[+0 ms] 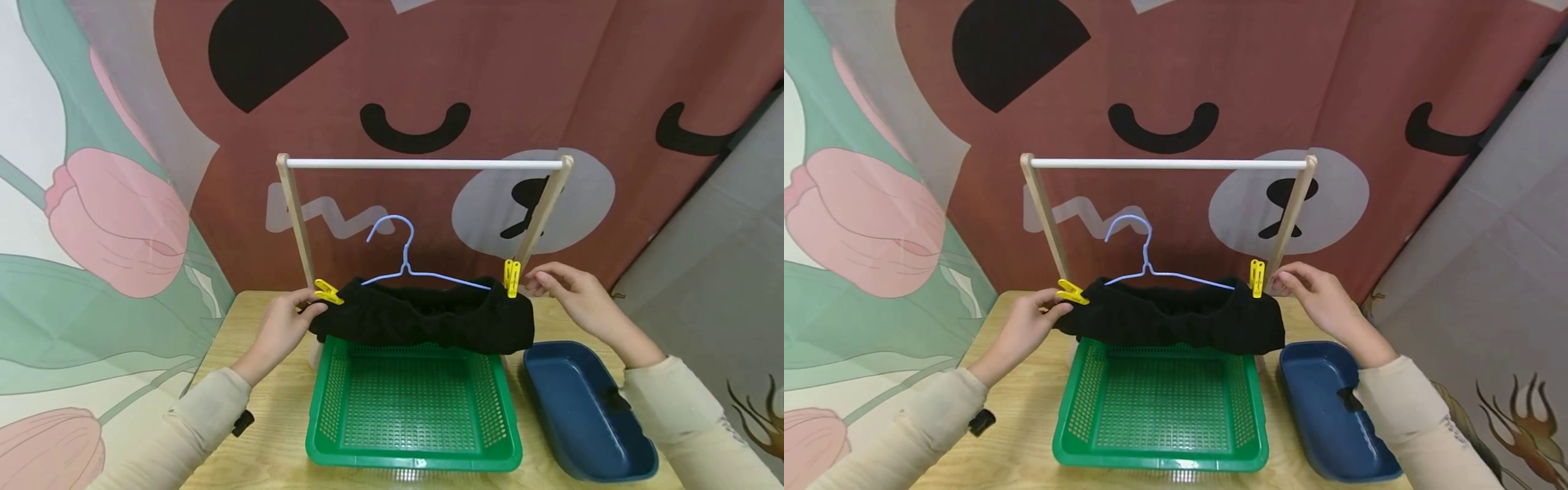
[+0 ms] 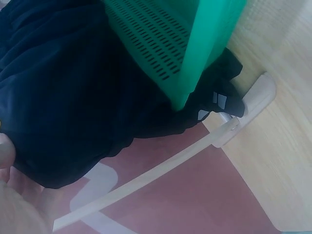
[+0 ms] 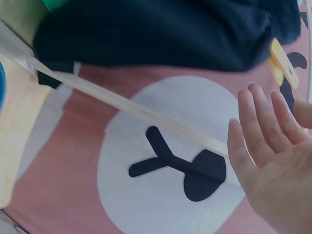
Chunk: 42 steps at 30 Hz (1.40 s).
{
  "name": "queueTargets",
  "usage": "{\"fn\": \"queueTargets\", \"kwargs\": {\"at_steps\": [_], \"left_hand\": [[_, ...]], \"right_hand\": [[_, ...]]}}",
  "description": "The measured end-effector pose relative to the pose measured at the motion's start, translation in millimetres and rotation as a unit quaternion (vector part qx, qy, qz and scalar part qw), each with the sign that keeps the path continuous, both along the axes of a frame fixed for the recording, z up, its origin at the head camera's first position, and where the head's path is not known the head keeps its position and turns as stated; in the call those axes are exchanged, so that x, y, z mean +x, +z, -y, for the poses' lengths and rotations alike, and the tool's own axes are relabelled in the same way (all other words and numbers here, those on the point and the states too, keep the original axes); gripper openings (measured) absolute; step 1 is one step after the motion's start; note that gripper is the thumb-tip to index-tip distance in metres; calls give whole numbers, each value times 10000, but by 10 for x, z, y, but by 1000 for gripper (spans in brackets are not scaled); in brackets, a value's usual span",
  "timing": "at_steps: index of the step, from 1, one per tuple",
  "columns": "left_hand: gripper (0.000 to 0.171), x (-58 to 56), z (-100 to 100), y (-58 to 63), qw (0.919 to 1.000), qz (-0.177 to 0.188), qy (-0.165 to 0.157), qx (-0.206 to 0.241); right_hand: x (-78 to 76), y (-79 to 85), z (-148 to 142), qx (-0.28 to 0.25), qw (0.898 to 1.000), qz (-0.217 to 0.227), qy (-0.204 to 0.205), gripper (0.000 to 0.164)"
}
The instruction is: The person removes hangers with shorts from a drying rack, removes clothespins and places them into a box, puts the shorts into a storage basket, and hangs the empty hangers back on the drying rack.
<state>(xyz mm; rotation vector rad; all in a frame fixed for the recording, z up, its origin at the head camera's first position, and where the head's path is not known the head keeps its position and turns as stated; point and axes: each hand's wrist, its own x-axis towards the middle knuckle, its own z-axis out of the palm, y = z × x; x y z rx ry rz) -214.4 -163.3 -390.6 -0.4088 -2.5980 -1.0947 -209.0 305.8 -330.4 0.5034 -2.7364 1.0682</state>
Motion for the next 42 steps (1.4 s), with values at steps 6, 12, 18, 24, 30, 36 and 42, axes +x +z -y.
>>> {"fn": "queueTargets", "kwargs": {"at_steps": [6,12,18,24,30,36,42], "left_hand": [[9,6,13,-14,10000,35,41,-26],[13,9,18,-26,9999,40,87,-131],[14,2,12,-9,9998,31,112,-149],[15,16,5,-14,9997,180,130,-121],[15,37,13,-49,9998,102,137,-84],[14,56,17,-59,9998,51,69,-190],[15,85,15,-63,9988,-55,-55,-480]], "right_hand": [[-143,246,-41,612,9975,68,347,28],[-234,459,71,1172,9905,146,702,32],[-335,535,167,1417,9810,889,978,43],[-363,536,237,1722,9741,957,1114,34],[-395,522,286,1906,9683,753,1430,23],[-385,505,293,2189,9599,486,1684,24],[-353,508,288,2132,9599,533,1742,19]]}}
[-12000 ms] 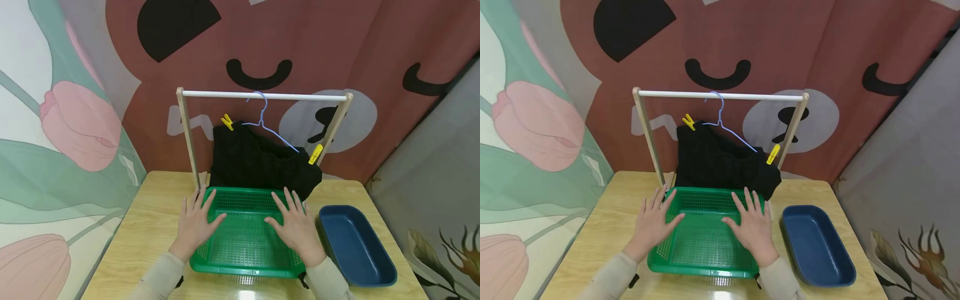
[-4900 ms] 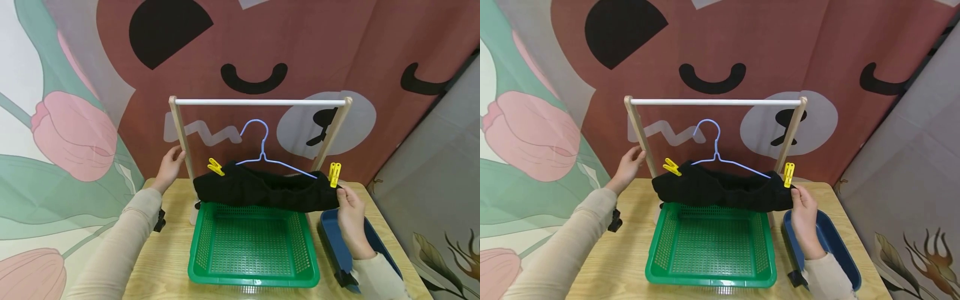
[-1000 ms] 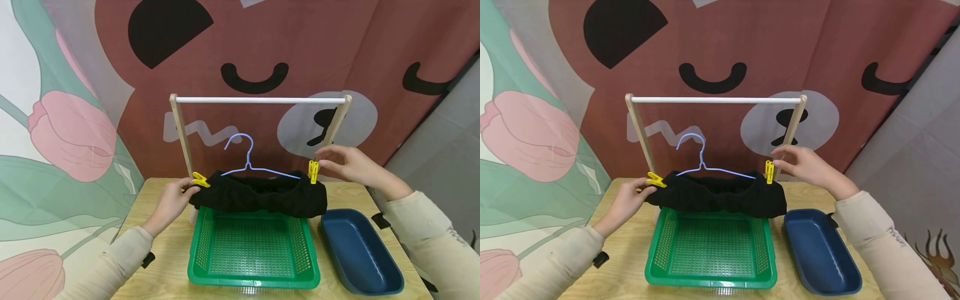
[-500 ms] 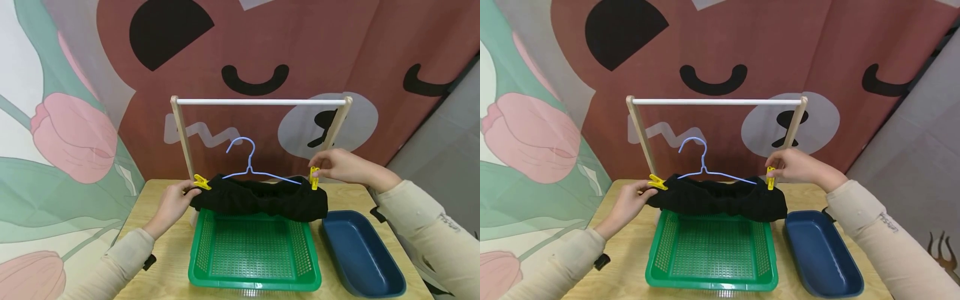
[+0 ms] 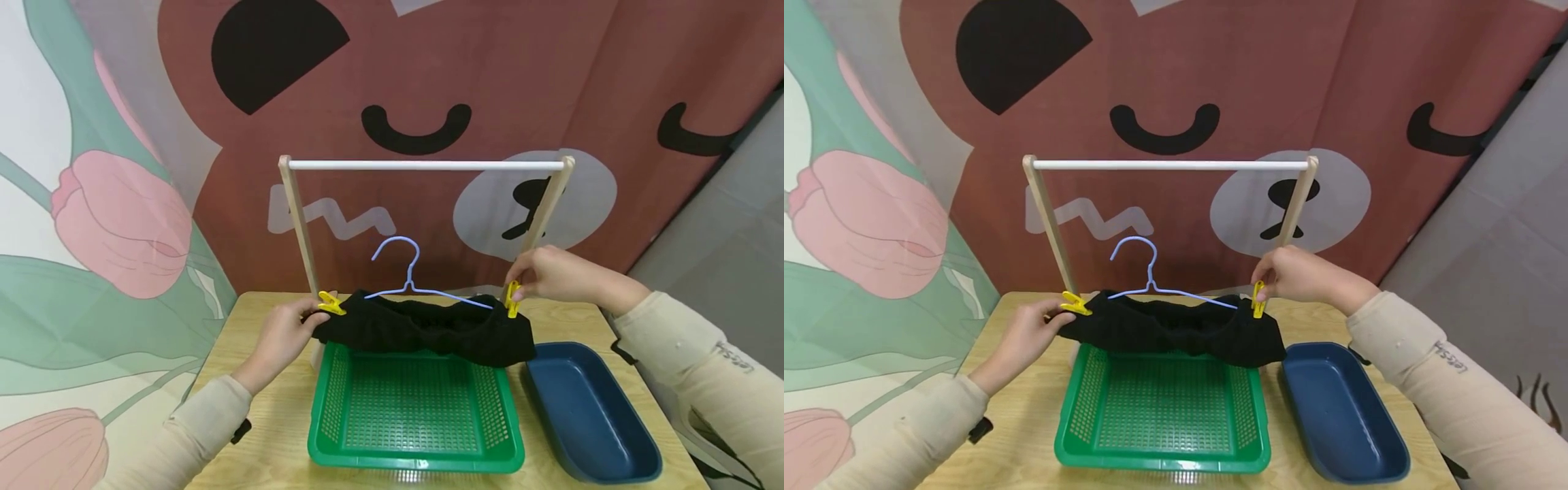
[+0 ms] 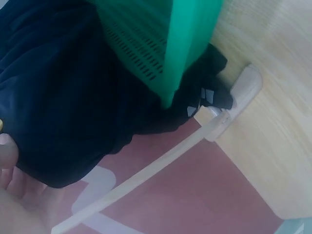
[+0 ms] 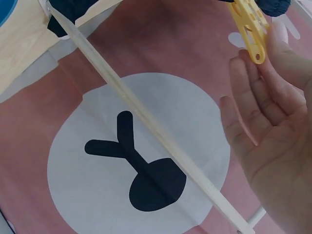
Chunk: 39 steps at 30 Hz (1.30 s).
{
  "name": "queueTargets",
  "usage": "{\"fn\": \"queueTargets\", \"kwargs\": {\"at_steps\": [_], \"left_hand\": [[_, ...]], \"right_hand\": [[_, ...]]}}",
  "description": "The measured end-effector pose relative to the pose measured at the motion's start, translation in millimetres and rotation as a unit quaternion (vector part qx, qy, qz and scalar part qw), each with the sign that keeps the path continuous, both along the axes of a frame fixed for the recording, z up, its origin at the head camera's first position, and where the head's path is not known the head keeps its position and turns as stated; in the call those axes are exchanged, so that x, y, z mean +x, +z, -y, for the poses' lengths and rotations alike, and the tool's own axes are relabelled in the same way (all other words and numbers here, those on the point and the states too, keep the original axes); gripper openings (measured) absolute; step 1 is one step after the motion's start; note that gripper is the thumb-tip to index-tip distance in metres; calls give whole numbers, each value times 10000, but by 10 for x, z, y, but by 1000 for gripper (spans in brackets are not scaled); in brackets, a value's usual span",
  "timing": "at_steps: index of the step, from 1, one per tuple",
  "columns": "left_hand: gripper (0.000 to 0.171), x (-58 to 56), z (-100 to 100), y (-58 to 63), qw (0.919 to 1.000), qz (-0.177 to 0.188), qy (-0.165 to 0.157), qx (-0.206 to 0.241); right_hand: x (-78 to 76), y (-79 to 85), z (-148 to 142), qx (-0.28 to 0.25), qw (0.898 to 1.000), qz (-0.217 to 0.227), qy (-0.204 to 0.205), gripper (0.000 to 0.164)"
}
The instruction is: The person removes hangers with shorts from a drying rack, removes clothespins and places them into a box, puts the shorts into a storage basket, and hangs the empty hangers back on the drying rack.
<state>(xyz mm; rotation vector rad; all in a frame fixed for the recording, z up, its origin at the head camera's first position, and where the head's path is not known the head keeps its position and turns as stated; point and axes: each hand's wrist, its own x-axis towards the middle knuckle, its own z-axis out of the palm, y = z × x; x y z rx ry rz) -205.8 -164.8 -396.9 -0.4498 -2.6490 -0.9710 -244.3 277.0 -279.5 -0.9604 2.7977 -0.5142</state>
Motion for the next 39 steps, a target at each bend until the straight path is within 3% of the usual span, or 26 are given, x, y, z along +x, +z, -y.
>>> {"fn": "queueTargets", "kwargs": {"at_steps": [6,16,28,32,39], "left_hand": [[13,8,13,-20,9993,-258,-109,-247],[19,18,8,-19,9988,403,64,264],[18,35,-20,-50,9982,398,181,401],[18,39,-24,-56,9981,426,196,405],[19,21,-19,-77,9981,405,173,436]], "right_hand": [[25,10,4,-53,9997,-230,62,18],[45,-49,3,235,9914,-1284,-79,18],[52,-67,-100,-390,9826,-1816,-87,19],[66,-78,-195,-424,9820,-1833,-133,21],[166,-146,-381,-158,9868,-1462,-681,26]]}}
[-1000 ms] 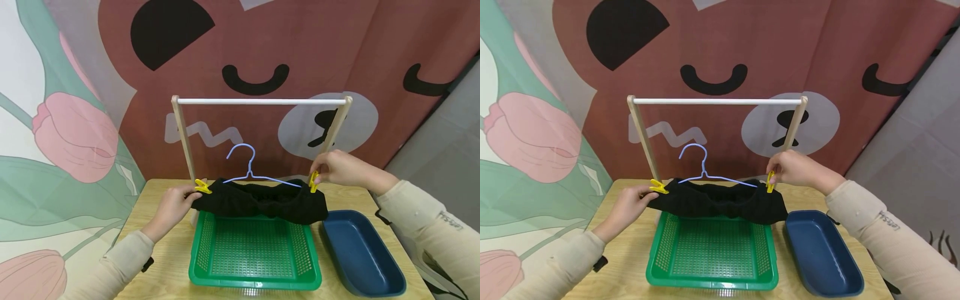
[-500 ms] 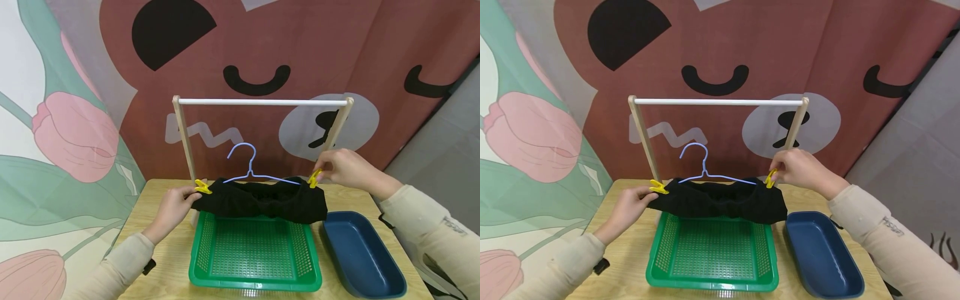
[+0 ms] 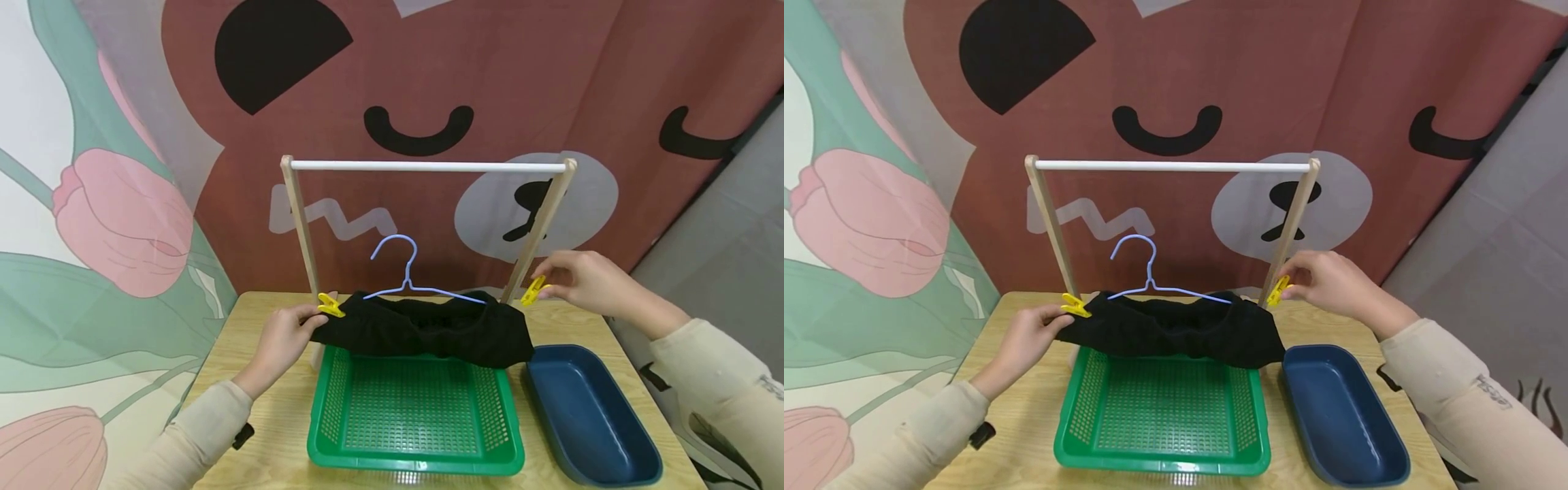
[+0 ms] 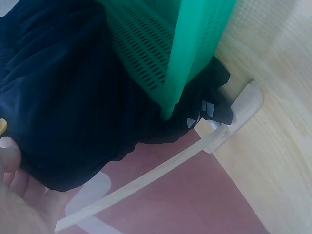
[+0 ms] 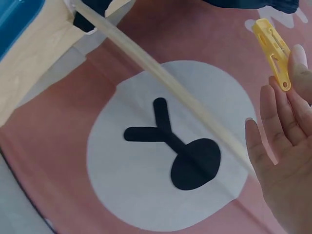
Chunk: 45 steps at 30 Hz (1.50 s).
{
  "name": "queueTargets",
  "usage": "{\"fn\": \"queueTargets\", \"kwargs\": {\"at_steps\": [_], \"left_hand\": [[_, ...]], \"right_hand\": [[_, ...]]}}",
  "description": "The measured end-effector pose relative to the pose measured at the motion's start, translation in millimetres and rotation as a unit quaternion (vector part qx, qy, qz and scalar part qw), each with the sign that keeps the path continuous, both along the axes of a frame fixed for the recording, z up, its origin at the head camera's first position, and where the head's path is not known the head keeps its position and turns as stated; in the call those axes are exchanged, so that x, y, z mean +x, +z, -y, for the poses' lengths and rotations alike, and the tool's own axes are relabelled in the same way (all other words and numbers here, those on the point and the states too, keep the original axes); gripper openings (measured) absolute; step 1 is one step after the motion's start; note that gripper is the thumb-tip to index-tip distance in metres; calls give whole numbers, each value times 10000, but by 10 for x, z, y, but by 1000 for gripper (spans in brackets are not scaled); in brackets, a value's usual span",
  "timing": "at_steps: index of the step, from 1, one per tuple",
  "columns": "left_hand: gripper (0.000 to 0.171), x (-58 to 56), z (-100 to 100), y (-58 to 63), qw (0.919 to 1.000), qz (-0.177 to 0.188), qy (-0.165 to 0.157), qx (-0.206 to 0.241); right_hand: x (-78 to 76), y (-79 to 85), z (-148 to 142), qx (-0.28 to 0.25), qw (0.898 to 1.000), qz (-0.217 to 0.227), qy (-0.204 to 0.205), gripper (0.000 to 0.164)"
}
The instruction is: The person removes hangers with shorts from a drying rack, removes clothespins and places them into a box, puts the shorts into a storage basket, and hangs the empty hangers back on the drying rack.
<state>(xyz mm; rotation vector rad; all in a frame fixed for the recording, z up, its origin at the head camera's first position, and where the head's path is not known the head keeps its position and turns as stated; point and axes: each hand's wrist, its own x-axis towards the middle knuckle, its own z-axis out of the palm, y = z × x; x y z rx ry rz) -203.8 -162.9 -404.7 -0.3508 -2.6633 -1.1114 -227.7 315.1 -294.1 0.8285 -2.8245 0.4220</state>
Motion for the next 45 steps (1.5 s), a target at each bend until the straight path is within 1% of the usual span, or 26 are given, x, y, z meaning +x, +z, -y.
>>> {"fn": "queueTargets", "kwargs": {"at_steps": [3,9,14,18,21,24,28,31,34,39,45], "left_hand": [[19,-1,3,1,10000,10,-3,-14],[19,10,7,14,9999,75,29,-66],[20,18,2,22,9999,111,60,-98],[19,20,5,22,9999,86,70,-114],[19,22,8,28,9999,69,67,-117],[18,28,7,39,9999,75,55,-135],[19,41,2,47,9998,150,65,-147],[20,44,2,44,9997,202,70,-146],[20,43,3,34,9996,232,85,-138],[20,40,0,18,9995,255,96,-129],[17,42,-5,1,9997,186,26,-136]], "right_hand": [[46,-60,-74,-77,9999,54,-116,28],[146,-201,-231,-434,9989,72,-176,32],[220,-334,-382,-631,9966,332,-414,32],[257,-433,-497,-610,9943,575,-667,31],[265,-518,-579,-581,9910,863,-846,35],[273,-626,-659,-561,9877,1037,-1024,37],[307,-787,-759,-542,9845,1222,-1139,37],[342,-917,-817,-520,9812,1414,-1208,39],[370,-1065,-861,-453,9789,1610,-1176,40],[417,-1315,-907,-378,9716,2021,-1173,41],[460,-1565,-959,-582,9537,2649,-1302,42]]}}
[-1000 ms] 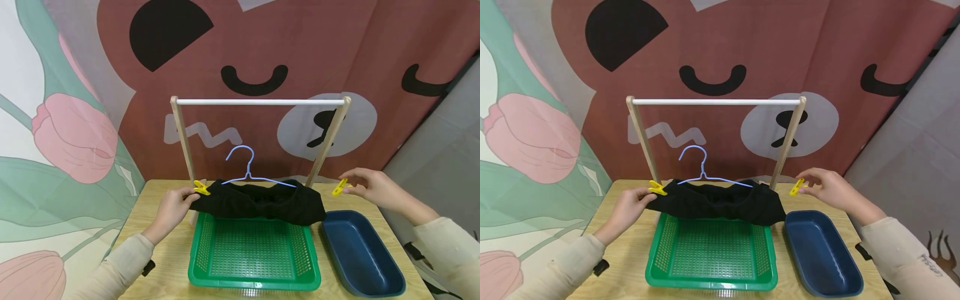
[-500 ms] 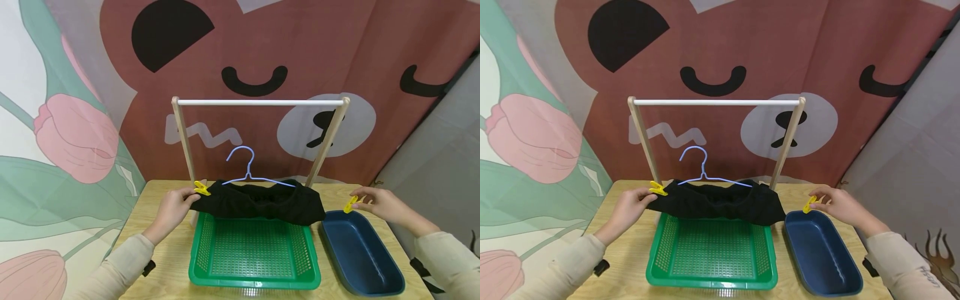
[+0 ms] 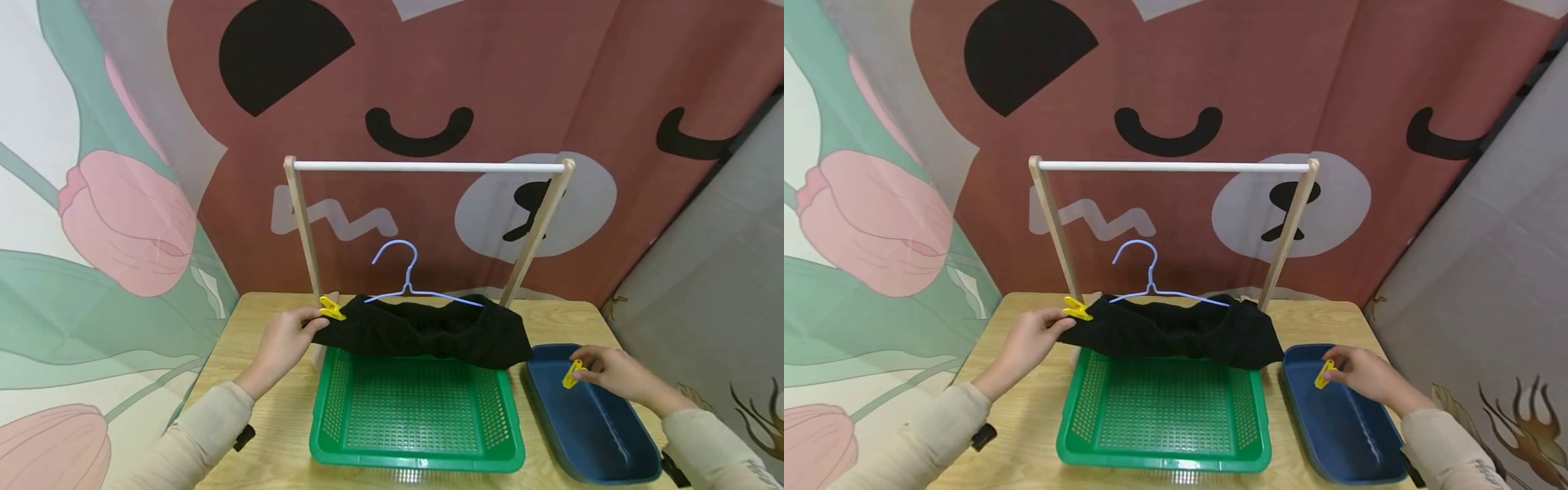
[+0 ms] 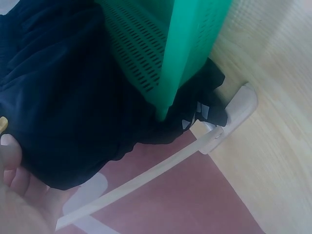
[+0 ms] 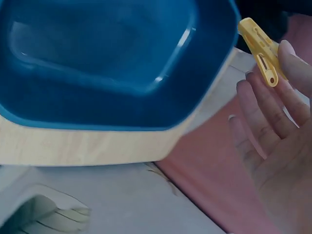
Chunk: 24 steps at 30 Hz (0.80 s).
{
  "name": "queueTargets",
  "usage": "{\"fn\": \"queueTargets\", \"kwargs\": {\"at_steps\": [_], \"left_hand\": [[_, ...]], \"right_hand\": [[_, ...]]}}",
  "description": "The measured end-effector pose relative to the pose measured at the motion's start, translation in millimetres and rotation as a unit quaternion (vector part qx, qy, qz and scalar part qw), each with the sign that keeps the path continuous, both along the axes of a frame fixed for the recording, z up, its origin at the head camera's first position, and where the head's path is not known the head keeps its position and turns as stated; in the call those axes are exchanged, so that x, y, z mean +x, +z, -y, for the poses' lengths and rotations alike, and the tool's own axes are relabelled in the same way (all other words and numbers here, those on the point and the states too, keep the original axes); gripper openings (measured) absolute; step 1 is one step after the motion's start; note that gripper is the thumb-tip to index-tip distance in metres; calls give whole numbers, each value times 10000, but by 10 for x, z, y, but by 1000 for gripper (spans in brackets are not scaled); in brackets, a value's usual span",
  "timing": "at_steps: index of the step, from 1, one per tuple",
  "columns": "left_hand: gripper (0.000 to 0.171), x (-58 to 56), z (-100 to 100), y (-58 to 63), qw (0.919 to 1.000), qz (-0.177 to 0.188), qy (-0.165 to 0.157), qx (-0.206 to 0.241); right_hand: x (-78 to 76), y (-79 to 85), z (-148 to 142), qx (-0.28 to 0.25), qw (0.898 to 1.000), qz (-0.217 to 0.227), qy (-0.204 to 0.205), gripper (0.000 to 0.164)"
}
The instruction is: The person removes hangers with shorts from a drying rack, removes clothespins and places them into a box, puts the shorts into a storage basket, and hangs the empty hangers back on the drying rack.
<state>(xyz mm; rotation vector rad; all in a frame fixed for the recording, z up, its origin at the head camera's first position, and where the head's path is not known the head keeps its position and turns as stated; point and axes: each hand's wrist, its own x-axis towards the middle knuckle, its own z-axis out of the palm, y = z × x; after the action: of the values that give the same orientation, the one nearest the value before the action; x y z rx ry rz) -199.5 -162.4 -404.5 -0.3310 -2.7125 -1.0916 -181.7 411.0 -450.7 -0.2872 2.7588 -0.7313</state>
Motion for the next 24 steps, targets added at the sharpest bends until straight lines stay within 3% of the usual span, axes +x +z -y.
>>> {"fn": "queueTargets", "kwargs": {"at_steps": [6,16,24], "left_hand": [[17,3,-15,-13,10000,-36,-36,-61],[19,-12,-22,-5,9999,-59,-51,-129],[19,-14,-3,-4,9999,-23,-59,-98]], "right_hand": [[44,-226,-6,-240,9990,350,-140,45],[-10,-497,-8,389,9985,365,-115,39],[-77,-646,-38,406,9971,647,-50,32]]}}
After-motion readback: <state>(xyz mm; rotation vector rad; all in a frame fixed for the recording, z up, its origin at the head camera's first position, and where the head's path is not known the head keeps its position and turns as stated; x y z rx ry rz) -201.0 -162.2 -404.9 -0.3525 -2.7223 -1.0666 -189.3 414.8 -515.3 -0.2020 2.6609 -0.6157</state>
